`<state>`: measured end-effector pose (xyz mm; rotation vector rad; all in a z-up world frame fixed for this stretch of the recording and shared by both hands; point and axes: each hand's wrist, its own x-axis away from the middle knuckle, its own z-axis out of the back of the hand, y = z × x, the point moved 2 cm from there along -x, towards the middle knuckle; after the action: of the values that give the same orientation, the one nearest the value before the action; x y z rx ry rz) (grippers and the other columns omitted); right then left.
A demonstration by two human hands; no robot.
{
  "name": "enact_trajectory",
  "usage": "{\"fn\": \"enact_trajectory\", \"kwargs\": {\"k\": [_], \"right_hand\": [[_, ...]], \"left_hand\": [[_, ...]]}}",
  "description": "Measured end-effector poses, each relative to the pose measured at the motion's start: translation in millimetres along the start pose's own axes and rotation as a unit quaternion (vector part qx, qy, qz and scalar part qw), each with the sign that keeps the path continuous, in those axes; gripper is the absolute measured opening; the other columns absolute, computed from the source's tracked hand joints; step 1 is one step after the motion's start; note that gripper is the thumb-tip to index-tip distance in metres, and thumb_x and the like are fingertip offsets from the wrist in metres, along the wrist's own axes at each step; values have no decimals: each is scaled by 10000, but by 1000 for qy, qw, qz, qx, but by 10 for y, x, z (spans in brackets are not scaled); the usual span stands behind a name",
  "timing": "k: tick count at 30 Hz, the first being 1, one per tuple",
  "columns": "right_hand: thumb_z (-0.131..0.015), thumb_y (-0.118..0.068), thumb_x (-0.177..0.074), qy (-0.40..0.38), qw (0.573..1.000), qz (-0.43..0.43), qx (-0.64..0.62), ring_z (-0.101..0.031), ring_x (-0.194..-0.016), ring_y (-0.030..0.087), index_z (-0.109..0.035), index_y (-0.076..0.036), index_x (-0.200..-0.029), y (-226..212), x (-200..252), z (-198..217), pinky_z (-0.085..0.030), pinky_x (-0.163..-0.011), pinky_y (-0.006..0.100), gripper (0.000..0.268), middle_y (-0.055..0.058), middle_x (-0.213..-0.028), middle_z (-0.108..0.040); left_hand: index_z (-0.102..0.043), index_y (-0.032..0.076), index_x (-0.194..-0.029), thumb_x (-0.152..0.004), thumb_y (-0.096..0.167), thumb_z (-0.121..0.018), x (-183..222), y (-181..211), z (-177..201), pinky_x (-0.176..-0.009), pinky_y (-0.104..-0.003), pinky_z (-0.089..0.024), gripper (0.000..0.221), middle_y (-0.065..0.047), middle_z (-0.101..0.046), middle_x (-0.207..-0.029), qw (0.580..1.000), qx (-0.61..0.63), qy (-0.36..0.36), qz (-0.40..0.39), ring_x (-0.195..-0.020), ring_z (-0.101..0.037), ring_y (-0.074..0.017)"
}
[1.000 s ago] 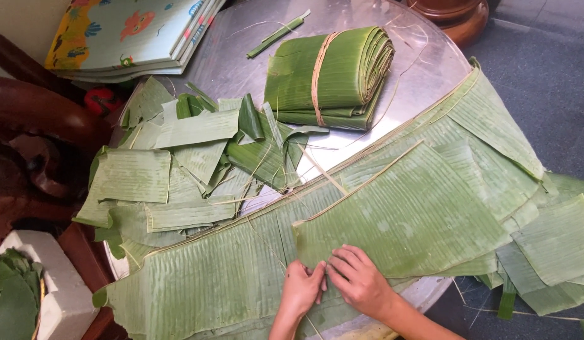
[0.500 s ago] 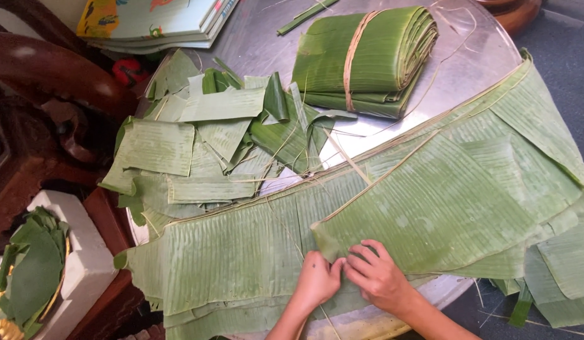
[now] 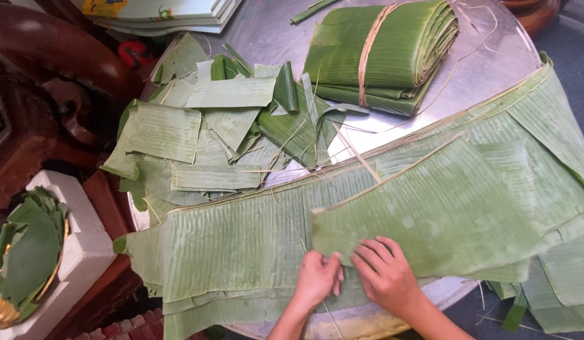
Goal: Sorting, unfolding, and stacking banana leaves on a round metal table in preparation for use or packaging.
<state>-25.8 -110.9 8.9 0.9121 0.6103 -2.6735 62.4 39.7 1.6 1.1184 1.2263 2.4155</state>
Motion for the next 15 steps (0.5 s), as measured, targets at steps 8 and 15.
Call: {"fn": "enact_trajectory", "kwargs": {"k": [8,15], "right_hand": [[-536,-25,-961,66,997,-26,13,-634,-836,302,-650,-2,-882,-47,-124,73,-467,-698,436,140,118,-943,-680],[-600,-23,-900,42,998,-35,21,-618,-859,315,-663,-12,-942,16,42,138,-478,-738,465,77,113,-952,-672]], "left_hand": [[-648,17,-555,-1041,283,-640,90,74,-277,-294,-253,-351,554,-125,-575,-402,981,188,13,36,-268,-443,-156],[-617,-2,-665,-1090,220,-562,70,-3,-284,-286,-261,-320,483,-144,-596,-442,960,271,55,43,-287,-477,-178]]}}
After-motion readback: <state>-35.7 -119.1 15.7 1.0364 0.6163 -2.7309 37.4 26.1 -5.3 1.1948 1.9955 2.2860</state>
